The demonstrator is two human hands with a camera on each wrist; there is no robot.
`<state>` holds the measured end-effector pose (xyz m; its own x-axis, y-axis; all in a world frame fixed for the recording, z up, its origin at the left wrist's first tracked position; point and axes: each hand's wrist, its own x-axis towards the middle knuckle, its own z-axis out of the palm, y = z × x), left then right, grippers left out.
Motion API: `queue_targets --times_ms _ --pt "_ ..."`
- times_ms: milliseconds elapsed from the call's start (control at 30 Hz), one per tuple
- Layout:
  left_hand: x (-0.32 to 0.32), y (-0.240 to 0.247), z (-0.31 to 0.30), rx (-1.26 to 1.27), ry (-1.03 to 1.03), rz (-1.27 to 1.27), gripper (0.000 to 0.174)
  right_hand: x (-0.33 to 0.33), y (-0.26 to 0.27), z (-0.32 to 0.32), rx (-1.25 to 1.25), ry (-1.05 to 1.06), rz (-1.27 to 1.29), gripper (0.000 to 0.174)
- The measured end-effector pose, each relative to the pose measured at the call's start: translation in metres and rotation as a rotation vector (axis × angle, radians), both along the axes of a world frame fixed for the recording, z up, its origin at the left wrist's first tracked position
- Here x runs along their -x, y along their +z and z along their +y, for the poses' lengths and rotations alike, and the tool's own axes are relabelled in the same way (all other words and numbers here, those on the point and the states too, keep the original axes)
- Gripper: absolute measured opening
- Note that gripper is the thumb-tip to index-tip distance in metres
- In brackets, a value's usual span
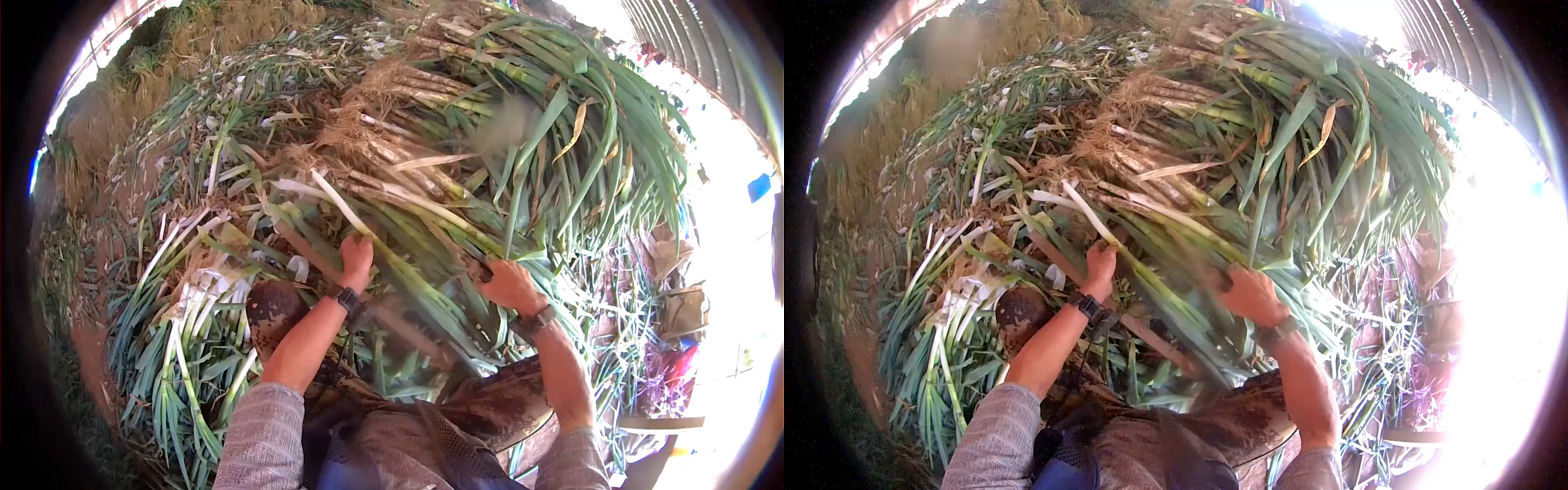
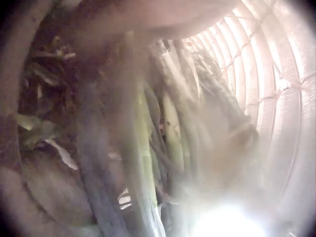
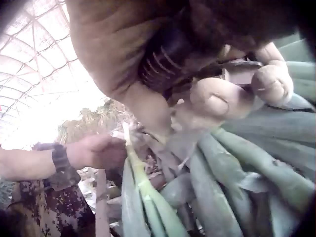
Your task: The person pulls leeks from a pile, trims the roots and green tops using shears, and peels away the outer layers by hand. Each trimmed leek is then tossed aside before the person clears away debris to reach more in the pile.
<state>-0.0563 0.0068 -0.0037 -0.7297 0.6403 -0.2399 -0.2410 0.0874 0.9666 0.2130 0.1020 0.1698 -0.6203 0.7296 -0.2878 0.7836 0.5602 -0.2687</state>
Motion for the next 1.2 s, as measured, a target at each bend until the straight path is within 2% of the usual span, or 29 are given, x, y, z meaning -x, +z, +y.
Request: queue_targets --times_ms 133,200,233,300,333,367,433,467,533,567,633,700,767,800,967,1033,1100,1167,1200 --pt "-0.016 0.012 0.010 -0.029 0.074 0.153 0.024 -0.028 -0.005 -0.005 -0.060 -0.057 -0.013 0.039" --pt "-0.012 0.006 0.019 -0.050 0.399 0.820 0.028 -0.037 -0.003 -0.009 -0.040 -0.053 0.011 0.034" --pt "-0.013 0.015 0.017 -0.054 0.395 0.820 0.028 -0.042 -0.004 -0.010 -0.042 -0.058 0.012 0.034" --pt "-0.020 0.046 0.013 -0.249 -0.079 0.492 0.031 -0.051 -0.010 -0.012 -0.027 -0.104 -0.011 0.034" --pt "-0.027 0.050 0.017 -0.171 -0.152 0.565 0.033 -0.056 -0.012 -0.012 -0.050 -0.088 -0.030 0.035" --pt "-0.038 0.056 0.022 -0.287 -0.184 0.677 0.034 -0.059 -0.008 -0.015 -0.054 -0.092 -0.033 0.035" --pt "-0.050 0.072 0.034 -0.339 -0.328 0.826 0.039 -0.061 0.004 -0.020 -0.022 -0.108 -0.014 0.037" --pt "-0.054 0.078 0.042 -0.342 -0.321 0.824 0.039 -0.065 0.009 -0.018 -0.025 -0.091 -0.030 0.039" --pt "-0.060 0.086 0.054 -0.236 -0.505 0.781 0.045 -0.072 0.023 -0.016 -0.018 -0.120 -0.066 0.039" --pt "-0.058 0.083 0.059 -0.241 -0.510 0.783 0.045 -0.078 0.029 -0.014 -0.009 -0.156 -0.099 0.038" --pt "-0.057 0.080 0.070 -0.155 -0.494 1.087 0.046 -0.100 0.030 -0.009 -0.039 -0.188 -0.117 0.038" --pt "-0.050 0.080 0.075 -0.153 -0.551 1.060 0.044 -0.120 0.041 -0.013 -0.084 -0.141 -0.170 0.038" --pt "-0.044 0.083 0.074 -0.096 -0.644 1.242 0.040 -0.133 0.045 -0.015 -0.086 -0.131 -0.176 0.037" --pt "-0.044 0.084 0.071 0.007 -0.709 1.249 0.037 -0.137 0.048 -0.017 -0.061 -0.139 -0.190 0.037" --pt "-0.047 0.082 0.046 0.032 -0.733 1.266 0.036 -0.136 0.070 -0.039 0.019 -0.077 -0.175 0.036" --pt "-0.042 0.078 0.030 -0.073 -0.723 1.184 0.031 -0.131 0.074 -0.045 0.027 -0.091 -0.185 0.037" --pt "-0.037 0.070 0.015 -0.139 -0.728 1.170 0.031 -0.130 0.072 -0.045 0.015 -0.019 -0.158 0.040" --pt "-0.035 0.063 0.002 -0.102 -0.827 1.056 0.031 -0.122 0.069 -0.044 0.004 0.000 -0.166 0.042" --pt "-0.033 0.051 0.002 -0.189 -0.838 0.990 0.032 -0.117 0.068 -0.043 -0.005 0.022 -0.175 0.043"
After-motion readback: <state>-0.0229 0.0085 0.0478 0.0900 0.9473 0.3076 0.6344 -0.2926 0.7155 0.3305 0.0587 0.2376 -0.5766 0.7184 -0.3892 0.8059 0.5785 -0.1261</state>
